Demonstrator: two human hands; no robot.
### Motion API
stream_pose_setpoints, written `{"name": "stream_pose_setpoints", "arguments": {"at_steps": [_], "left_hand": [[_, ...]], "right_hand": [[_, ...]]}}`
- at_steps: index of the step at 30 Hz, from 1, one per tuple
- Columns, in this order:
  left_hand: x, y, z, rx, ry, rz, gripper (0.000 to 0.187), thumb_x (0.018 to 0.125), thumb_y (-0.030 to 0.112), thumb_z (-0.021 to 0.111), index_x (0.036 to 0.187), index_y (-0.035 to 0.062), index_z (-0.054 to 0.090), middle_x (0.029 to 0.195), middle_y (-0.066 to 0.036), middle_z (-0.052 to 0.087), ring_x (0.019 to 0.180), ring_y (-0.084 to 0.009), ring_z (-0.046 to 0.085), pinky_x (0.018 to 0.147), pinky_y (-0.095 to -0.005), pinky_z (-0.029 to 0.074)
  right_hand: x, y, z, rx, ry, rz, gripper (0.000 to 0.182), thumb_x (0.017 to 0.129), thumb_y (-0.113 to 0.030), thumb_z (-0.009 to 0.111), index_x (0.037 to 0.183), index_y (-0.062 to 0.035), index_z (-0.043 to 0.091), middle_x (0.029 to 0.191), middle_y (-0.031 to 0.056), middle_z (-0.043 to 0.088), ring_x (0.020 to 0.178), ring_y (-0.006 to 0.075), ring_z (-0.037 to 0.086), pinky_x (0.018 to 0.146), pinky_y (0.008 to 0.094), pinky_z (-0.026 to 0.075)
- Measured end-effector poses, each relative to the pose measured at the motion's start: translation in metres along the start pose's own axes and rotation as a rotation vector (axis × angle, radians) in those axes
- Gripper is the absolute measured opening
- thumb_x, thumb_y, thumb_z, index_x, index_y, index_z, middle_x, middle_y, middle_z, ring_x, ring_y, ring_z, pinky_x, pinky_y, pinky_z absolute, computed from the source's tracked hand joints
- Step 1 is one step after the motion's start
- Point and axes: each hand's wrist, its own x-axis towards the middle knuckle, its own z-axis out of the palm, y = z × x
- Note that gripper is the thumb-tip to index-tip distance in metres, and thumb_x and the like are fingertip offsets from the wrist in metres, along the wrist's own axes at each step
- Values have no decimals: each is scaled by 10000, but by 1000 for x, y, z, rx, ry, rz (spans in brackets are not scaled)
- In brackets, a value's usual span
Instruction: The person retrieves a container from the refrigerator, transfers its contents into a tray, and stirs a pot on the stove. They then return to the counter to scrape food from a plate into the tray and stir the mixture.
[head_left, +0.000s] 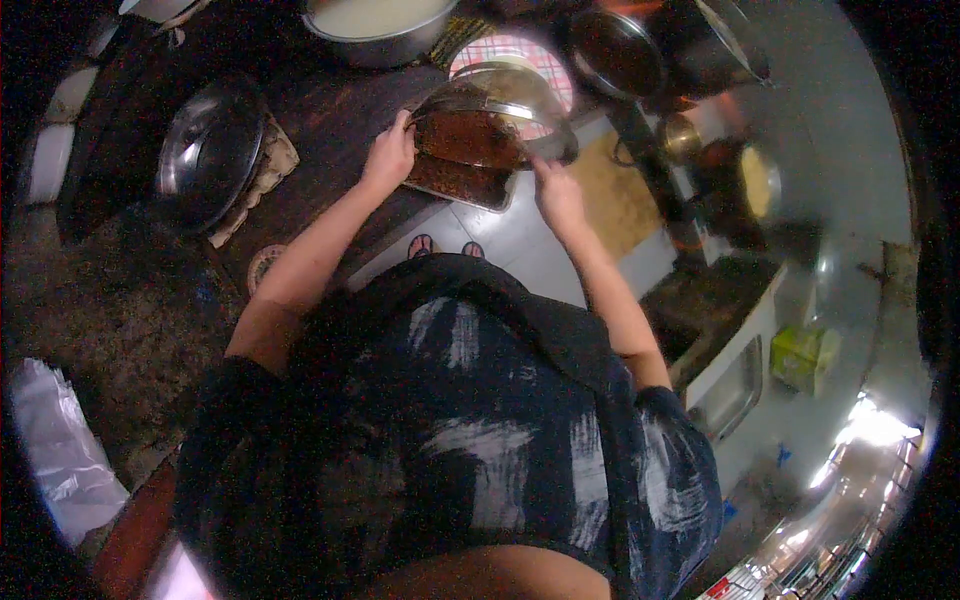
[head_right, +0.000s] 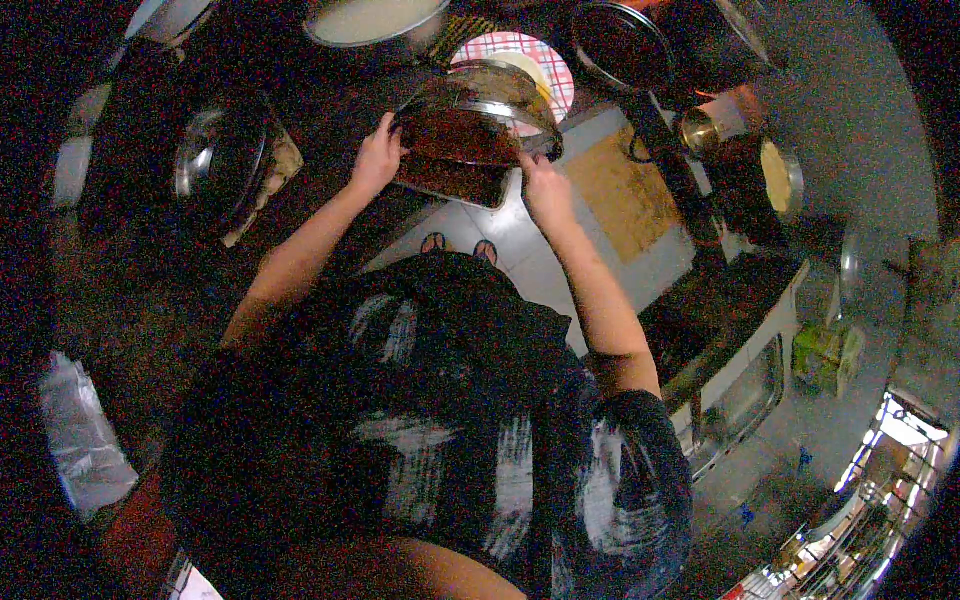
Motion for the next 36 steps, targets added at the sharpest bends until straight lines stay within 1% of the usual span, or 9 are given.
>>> {"name": "stream_pose_setpoints", "arguments": {"at_steps": [3, 5, 8, 21, 23, 29, 33, 35, 36], "left_hand": [[0, 6, -3, -30, -22, -52, 300, 860, 102, 413, 1145, 16, 373, 752, -243, 578, 664, -349, 598, 598, -456, 447], [1, 1, 0, -44, 35, -15, 298, 861, 98, 411, 1141, 6, 370, 740, -243, 577, 656, -353, 598, 593, -457, 447], [2, 1, -2, -88, 9, -31, 298, 863, 99, 412, 1138, -9, 370, 757, -251, 576, 651, -355, 598, 587, -456, 448], [6, 11, 3, -107, -27, -42, 306, 857, 95, 422, 1144, 1, 372, 778, -254, 576, 649, -352, 602, 579, -453, 456], [7, 16, 1, -68, 16, 30, 292, 856, 97, 426, 1130, 4, 381, 763, -248, 579, 644, -352, 604, 576, -457, 456], [14, 13, 0, -88, 26, 1, 278, 857, 96, 424, 1117, 7, 385, 722, -240, 579, 653, -354, 603, 578, -459, 455], [19, 12, 0, -37, 18, -28, 283, 860, 98, 419, 1124, 1, 384, 730, -251, 577, 666, -354, 606, 580, -449, 459], [18, 24, -6, -39, 51, -13, 316, 869, 112, 410, 1154, -17, 370, 732, -251, 583, 660, -351, 608, 585, -431, 467], [21, 23, -6, -39, 53, -15, 316, 869, 112, 410, 1154, -17, 370, 732, -251, 583, 660, -351, 608, 585, -431, 467]], "right_hand": [[-2, -1, -2, -13, -96, 12, 282, 788, -45, 433, 1041, -108, 537, 883, 162, 562, 713, 361, 562, 609, 448, 464], [-3, 2, -3, 42, 64, -19, 300, 775, -51, 452, 1056, -114, 536, 882, 172, 559, 671, 360, 581, 585, 434, 483], [0, 5, 0, 26, 60, 81, 318, 777, -41, 447, 1074, -123, 526, 889, 174, 556, 689, 369, 576, 592, 448, 475], [-17, 12, 14, 141, 61, 30, 382, 786, -40, 435, 1149, -146, 491, 916, 179, 544, 734, 369, 566, 608, 459, 462], [-19, 6, 11, 138, -35, 86, 352, 814, -50, 433, 1135, -167, 517, 918, 183, 572, 797, 358, 563, 675, 437, 461], [-26, 2, 11, 99, -75, 45, 357, 796, -50, 447, 1122, -171, 528, 767, 166, 531, 691, 353, 549, 609, 447, 450], [-27, 0, 2, 77, -93, 10, 346, 793, -55, 452, 1109, -166, 535, 767, 161, 530, 682, 348, 551, 599, 443, 450], [-29, -6, -9, 4, -270, 19, 383, 775, -49, 437, 1135, -157, 505, 844, 181, 541, 721, 351, 571, 607, 427, 475], [-31, -8, -13, 4, -272, 16, 383, 775, -49, 437, 1135, -157, 505, 844, 181, 541, 721, 351, 571, 607, 427, 475]]}}
